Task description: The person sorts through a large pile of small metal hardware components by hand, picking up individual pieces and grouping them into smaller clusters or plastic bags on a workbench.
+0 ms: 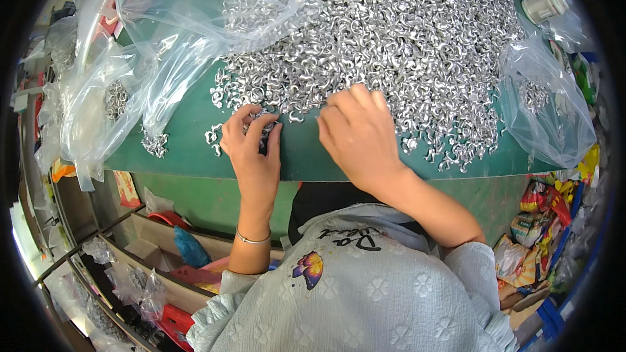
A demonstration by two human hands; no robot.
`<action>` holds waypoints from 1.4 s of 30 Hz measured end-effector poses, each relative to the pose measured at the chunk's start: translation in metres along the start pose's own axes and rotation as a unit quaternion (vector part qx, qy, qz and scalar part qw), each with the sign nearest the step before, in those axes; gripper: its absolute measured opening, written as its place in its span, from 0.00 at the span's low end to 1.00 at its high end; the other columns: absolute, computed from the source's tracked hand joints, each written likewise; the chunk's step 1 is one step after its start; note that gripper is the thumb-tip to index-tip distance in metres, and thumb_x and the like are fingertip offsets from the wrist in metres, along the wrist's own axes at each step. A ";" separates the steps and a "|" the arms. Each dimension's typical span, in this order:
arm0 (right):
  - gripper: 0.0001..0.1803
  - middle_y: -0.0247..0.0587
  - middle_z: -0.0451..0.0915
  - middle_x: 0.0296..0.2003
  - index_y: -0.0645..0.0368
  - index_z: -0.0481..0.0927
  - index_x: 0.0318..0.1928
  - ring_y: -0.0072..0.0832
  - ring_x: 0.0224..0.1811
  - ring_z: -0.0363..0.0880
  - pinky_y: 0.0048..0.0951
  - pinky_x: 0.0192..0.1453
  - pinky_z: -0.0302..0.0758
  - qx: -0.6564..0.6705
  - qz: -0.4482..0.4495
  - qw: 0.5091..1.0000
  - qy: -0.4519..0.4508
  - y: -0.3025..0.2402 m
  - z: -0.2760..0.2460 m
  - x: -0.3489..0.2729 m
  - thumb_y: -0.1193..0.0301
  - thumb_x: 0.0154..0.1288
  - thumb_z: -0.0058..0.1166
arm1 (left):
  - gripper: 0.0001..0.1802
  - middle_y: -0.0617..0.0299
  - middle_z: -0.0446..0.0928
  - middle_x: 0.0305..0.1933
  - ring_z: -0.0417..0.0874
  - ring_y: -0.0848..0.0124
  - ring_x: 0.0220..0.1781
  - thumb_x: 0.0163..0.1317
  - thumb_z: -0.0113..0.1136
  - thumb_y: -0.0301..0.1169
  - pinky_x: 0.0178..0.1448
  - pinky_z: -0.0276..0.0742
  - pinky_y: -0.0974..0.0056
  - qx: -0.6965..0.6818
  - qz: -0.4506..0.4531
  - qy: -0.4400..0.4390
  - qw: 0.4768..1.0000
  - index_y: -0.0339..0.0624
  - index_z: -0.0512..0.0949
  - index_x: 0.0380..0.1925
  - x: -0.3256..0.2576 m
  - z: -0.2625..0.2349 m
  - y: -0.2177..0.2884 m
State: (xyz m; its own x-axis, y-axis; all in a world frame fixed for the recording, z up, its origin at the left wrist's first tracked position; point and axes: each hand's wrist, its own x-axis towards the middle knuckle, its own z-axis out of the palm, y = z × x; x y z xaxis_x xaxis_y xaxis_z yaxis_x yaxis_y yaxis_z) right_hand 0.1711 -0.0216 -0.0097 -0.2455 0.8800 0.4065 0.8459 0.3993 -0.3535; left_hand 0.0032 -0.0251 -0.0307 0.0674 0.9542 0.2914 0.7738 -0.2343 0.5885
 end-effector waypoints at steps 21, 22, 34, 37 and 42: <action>0.09 0.37 0.67 0.23 0.57 0.75 0.26 0.33 0.25 0.72 0.32 0.24 0.68 0.005 0.148 0.987 -0.057 0.007 -0.028 -0.040 0.70 0.48 0.62 | 0.10 0.63 0.72 0.42 0.71 0.67 0.40 0.47 0.63 0.21 0.50 0.58 0.62 0.019 0.096 -0.021 0.995 0.41 0.77 0.32 0.011 0.005 0.016; 0.08 0.37 0.67 0.23 0.57 0.74 0.26 0.33 0.25 0.73 0.32 0.24 0.68 0.003 0.144 0.988 -0.059 0.008 -0.029 -0.040 0.70 0.48 0.61 | 0.10 0.63 0.73 0.41 0.72 0.67 0.40 0.47 0.62 0.20 0.50 0.59 0.63 0.000 0.081 -0.013 0.997 0.41 0.77 0.32 0.008 0.002 0.018; 0.21 0.36 0.65 0.28 0.57 0.75 0.42 0.31 0.31 0.65 0.31 0.34 0.60 0.013 0.026 0.999 -0.036 0.042 -0.033 -0.043 0.64 0.47 0.62 | 0.26 0.53 0.61 0.61 0.59 0.52 0.63 0.48 0.61 0.22 0.61 0.58 0.52 -0.003 0.175 -0.071 0.982 0.45 0.71 0.51 0.026 0.008 0.040; 0.21 0.35 0.64 0.27 0.57 0.75 0.41 0.30 0.30 0.64 0.30 0.32 0.60 -0.010 -0.022 0.998 -0.057 0.053 -0.033 -0.041 0.63 0.47 0.62 | 0.30 0.56 0.56 0.66 0.53 0.50 0.67 0.49 0.63 0.33 0.63 0.50 0.41 0.064 0.268 -0.188 0.943 0.50 0.68 0.56 0.040 0.020 0.048; 0.18 0.32 0.64 0.25 0.55 0.75 0.39 0.27 0.29 0.65 0.28 0.31 0.59 -0.072 -0.109 0.990 -0.050 0.081 -0.043 -0.034 0.59 0.50 0.59 | 0.33 0.58 0.54 0.67 0.51 0.50 0.68 0.49 0.62 0.42 0.63 0.46 0.35 0.104 0.307 -0.218 0.921 0.52 0.67 0.57 0.052 0.036 0.038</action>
State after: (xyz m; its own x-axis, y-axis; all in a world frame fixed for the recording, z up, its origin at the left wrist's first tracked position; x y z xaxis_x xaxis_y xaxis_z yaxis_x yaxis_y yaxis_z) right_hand 0.2687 -0.0305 -0.0161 -0.4693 0.8008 0.3720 0.8246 0.5482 -0.1399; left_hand 0.0588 0.0222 -0.0205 0.7435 0.6485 0.1634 0.6065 -0.7568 0.2438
